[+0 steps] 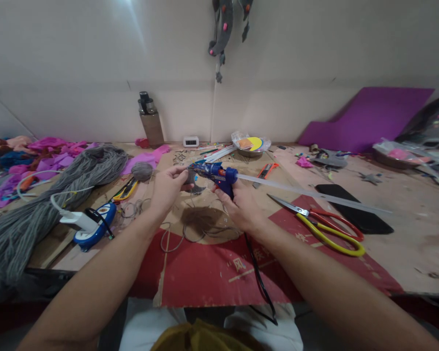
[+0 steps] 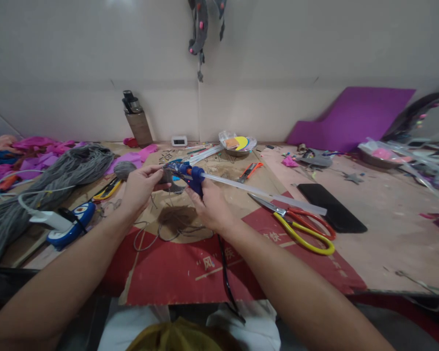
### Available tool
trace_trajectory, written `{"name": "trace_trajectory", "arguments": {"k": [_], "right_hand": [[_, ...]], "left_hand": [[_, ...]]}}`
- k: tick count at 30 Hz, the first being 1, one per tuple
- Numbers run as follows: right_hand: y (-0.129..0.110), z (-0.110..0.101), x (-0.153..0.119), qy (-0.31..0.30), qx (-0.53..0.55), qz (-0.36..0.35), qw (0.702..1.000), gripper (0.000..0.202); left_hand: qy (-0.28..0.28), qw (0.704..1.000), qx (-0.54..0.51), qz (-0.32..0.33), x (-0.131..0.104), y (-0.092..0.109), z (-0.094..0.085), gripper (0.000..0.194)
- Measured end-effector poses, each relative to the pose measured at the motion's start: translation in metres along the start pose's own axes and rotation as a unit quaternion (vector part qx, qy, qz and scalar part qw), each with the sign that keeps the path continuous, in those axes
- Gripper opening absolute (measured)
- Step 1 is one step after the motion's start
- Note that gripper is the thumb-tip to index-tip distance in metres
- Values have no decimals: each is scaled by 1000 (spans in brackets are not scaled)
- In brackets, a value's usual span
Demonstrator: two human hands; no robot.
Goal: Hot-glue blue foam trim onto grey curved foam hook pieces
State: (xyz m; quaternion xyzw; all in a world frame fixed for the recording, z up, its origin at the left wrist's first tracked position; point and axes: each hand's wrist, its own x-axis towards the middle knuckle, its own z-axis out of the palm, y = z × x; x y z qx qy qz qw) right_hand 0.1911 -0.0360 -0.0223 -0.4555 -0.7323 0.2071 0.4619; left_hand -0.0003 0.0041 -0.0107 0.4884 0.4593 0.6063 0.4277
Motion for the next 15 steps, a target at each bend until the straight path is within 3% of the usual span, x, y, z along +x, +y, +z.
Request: {"name": "trace_trajectory", "arguments": {"k": [15], "right_hand": [[3,2,0,21,-15,-24,999,31]], "left_hand": [[-12,1000,14,10,0,-1,-2,26]]}}
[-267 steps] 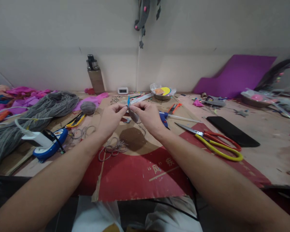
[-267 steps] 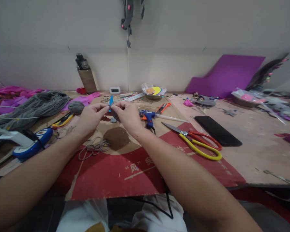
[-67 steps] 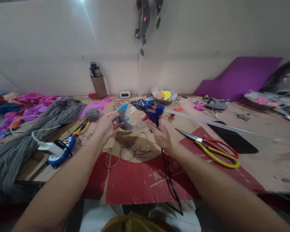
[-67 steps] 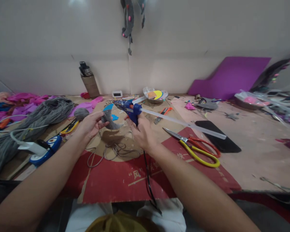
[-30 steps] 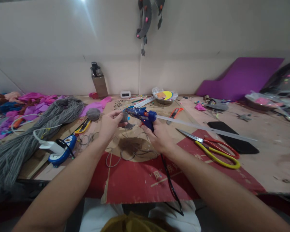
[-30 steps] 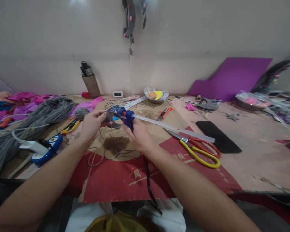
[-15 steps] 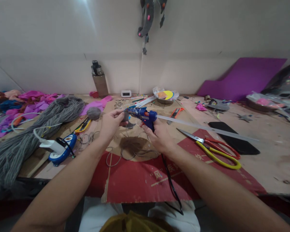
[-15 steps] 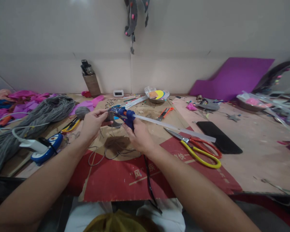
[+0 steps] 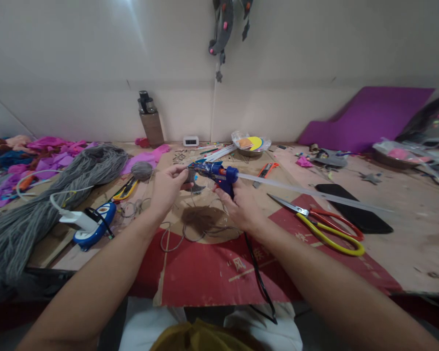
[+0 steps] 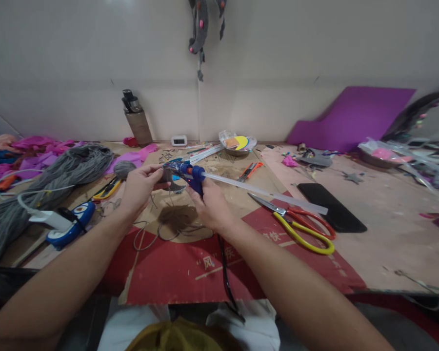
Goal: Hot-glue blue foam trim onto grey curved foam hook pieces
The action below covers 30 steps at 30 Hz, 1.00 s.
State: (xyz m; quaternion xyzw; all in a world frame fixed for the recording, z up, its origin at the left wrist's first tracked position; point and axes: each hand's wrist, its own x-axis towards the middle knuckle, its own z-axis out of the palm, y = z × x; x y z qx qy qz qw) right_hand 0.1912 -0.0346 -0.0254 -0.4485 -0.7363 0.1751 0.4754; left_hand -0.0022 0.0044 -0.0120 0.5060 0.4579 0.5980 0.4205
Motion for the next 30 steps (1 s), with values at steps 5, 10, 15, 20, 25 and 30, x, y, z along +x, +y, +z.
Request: {"name": "trace_trajectory", "arguments": {"k": [5,10,15,20,25,30], "right_hand": [[0,0,0,2,5,3,1000,29],[0,1,0,0,4,0,1000,32],[1,1,0,-2,12,-5,1000,33],[1,1,0,-4,8,-1,1000,35],[0,0,-1,-5,5,-1,1000,36],[0,1,-1,-1,-2,-3,1000,37]], "left_hand": [[3,1000,4,1,-3,4,2,27],[3,1000,0,-6,-3,4,2,27],[1,1000,4,-1,-2,3,2,25],[-3,1000,4,-2,-2,3,1,25],[-4,1000,9,5,-1,1,0,27],[-6,1000,7,-2,-1,3,1,27]]}}
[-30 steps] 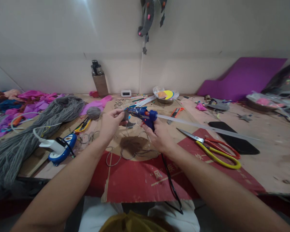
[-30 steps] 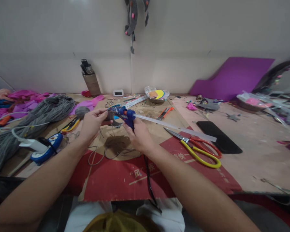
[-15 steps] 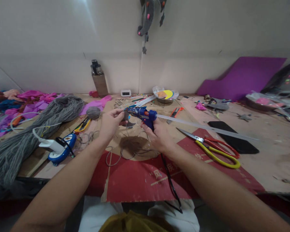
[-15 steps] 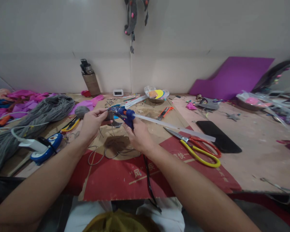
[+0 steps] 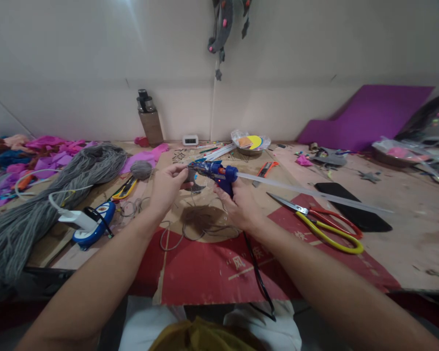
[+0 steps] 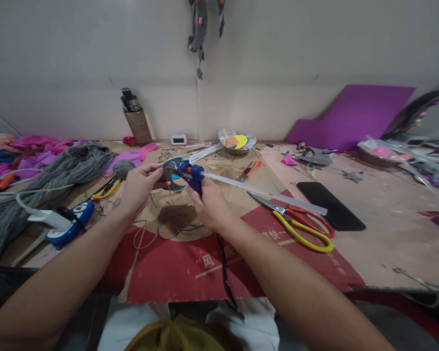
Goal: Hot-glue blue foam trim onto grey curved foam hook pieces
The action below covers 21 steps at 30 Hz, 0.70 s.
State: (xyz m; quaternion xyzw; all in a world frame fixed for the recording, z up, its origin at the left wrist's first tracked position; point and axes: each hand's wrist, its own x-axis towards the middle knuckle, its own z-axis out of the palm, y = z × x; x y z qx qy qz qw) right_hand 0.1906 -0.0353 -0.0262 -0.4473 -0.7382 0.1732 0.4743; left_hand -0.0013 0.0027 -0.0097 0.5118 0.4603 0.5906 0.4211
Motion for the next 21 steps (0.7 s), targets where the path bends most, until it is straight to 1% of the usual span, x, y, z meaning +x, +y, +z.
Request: {"name": "trace_trajectory", "arguments": {"k": [8,12,17,21], "right_hand": [[3,1,0,-8,-6,8,1000,37],[1,0,0,-8,-8,9,1000,35],[1,-1,1,-1,-10,-8,1000,35],[2,-1,0,-1,-18,-10,1000,35]], "left_hand": [[3,1000,-4,-4,-2,2,2,24],[1,1000,-2,-3,-1,1,1,26],[-1,1000,-6,-2,1,-2,0,26],[0,1000,-6,1,0,-1,1,26]]}}
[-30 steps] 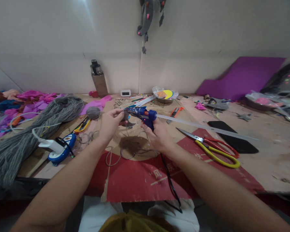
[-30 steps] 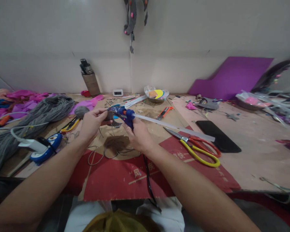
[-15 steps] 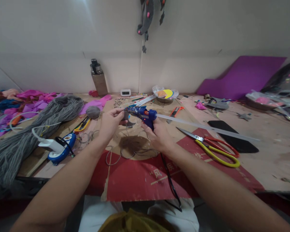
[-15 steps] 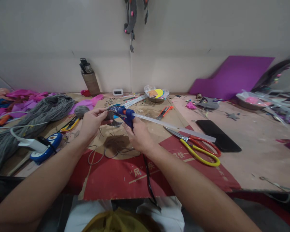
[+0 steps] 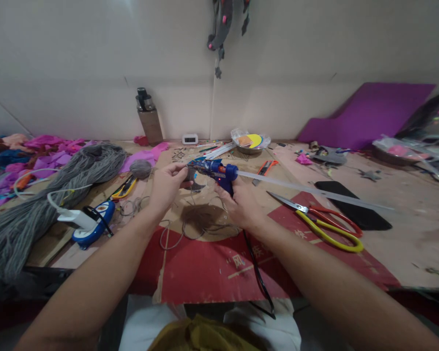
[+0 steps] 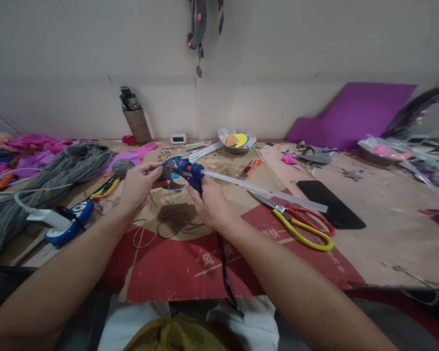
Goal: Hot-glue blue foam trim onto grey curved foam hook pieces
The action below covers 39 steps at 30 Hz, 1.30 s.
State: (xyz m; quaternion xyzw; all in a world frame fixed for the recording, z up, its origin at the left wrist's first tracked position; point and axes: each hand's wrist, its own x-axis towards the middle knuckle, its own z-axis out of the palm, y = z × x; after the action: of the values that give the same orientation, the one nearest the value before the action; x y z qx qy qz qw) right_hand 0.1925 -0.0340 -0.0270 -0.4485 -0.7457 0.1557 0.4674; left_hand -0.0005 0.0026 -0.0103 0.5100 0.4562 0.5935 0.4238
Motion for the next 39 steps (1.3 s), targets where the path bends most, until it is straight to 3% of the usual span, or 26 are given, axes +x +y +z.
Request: {"name": "trace_trajectory", "arguments": {"k": [27,39], "right_hand": [[-1,0,0,-2,-5,14,1000,38],[-1,-1,1,15,28,0,999,30]], "left_hand": [[5,1000,6,-3,0,2,0,25],[1,1000,-2,-8,0,2,-1,27]]}}
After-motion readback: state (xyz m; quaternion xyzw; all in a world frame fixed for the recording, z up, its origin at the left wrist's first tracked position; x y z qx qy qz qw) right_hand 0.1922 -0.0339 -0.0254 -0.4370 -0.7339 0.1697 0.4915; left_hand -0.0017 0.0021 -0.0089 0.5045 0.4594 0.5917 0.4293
